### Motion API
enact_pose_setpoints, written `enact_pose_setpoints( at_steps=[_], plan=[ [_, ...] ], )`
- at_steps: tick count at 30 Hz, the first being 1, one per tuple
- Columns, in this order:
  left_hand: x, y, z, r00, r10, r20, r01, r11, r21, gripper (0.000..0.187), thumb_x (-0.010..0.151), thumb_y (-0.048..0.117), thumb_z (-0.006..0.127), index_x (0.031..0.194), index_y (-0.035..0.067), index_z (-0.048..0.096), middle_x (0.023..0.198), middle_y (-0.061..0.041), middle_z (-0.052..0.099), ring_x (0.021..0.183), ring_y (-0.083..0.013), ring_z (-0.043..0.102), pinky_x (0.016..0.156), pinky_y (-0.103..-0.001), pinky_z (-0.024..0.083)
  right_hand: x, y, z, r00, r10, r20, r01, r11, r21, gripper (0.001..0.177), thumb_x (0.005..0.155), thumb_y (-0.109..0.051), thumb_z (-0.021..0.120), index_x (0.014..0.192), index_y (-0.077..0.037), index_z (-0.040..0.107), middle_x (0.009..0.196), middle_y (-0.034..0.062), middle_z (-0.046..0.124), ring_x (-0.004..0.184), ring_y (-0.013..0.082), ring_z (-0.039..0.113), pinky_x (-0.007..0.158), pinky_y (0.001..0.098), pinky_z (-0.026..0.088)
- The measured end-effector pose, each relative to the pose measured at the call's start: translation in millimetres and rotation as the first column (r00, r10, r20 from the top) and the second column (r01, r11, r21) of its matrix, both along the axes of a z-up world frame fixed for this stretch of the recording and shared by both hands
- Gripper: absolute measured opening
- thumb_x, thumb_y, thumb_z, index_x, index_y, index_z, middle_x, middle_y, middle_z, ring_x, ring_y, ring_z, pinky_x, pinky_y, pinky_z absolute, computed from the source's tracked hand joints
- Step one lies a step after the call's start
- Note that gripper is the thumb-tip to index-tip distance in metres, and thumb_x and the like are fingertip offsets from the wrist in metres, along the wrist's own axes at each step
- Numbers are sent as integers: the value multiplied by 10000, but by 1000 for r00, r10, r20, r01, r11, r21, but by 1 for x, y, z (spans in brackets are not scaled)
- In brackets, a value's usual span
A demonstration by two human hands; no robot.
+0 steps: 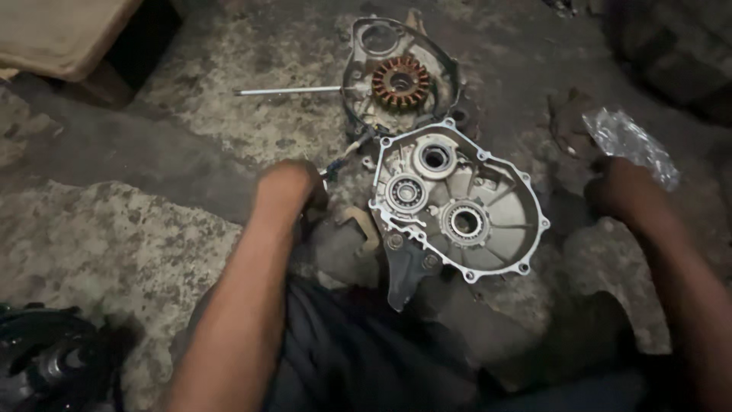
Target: The person works on a metal engine casing by hand, placing a small metal plate and several screws into designated holes before using a small screwdriver and a wrench to tighten them.
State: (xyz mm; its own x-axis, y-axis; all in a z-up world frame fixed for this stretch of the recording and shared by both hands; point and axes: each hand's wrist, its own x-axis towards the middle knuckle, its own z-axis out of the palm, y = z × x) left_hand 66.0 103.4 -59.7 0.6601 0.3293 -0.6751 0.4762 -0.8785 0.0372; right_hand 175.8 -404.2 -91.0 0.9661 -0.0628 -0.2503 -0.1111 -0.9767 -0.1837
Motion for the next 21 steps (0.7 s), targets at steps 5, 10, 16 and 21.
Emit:
enact_pose_setpoints(
  at_steps=[5, 10, 16, 21],
  plan=[
    [16, 26, -37, 987, -103, 122, 92, 992, 90, 540, 855, 542, 755, 1197, 126, 739, 1327, -161, 631, 1222, -407, 602, 995, -618, 452, 17, 0, -27, 990, -57, -132, 31, 981, -193, 389, 738, -85, 800, 1122, -18, 793, 1119, 252, 758, 1032, 441, 725, 887, 527, 591],
    [30, 63, -110, 955, -147, 257, 135, 989, 65, 367, 920, 329, 725, 1196, 92, 774, 1328, -197, 704, 1234, -375, 665, 1018, -453, 546, -1, 29, -9, 995, 24, 101, -12, 993, -117, 302, 817, -175, 750, 1092, -63, 802, 1082, 240, 750, 1006, 428, 704, 855, 535, 550],
    [21, 45, -93, 943, -116, 311, 58, 980, 192, 275, 967, 247, 619, 1194, 158, 747, 1325, -132, 668, 1223, -360, 639, 972, -492, 546, -10, 51, 11, 994, 24, 107, -29, 999, 44, 404, 840, -323, 788, 1161, -79, 780, 1018, 255, 783, 934, 403, 762, 884, 482, 571],
    [4, 4, -19, 848, -243, 472, 55, 924, 377, 277, 957, 286, 598, 1150, 162, 752, 1232, -127, 704, 1168, -356, 659, 929, -503, 537, -16, 79, 39, 921, 185, 342, -206, 978, 25, 372, 898, -280, 753, 1203, -68, 774, 1105, 212, 764, 975, 382, 718, 843, 488, 550]
  ],
)
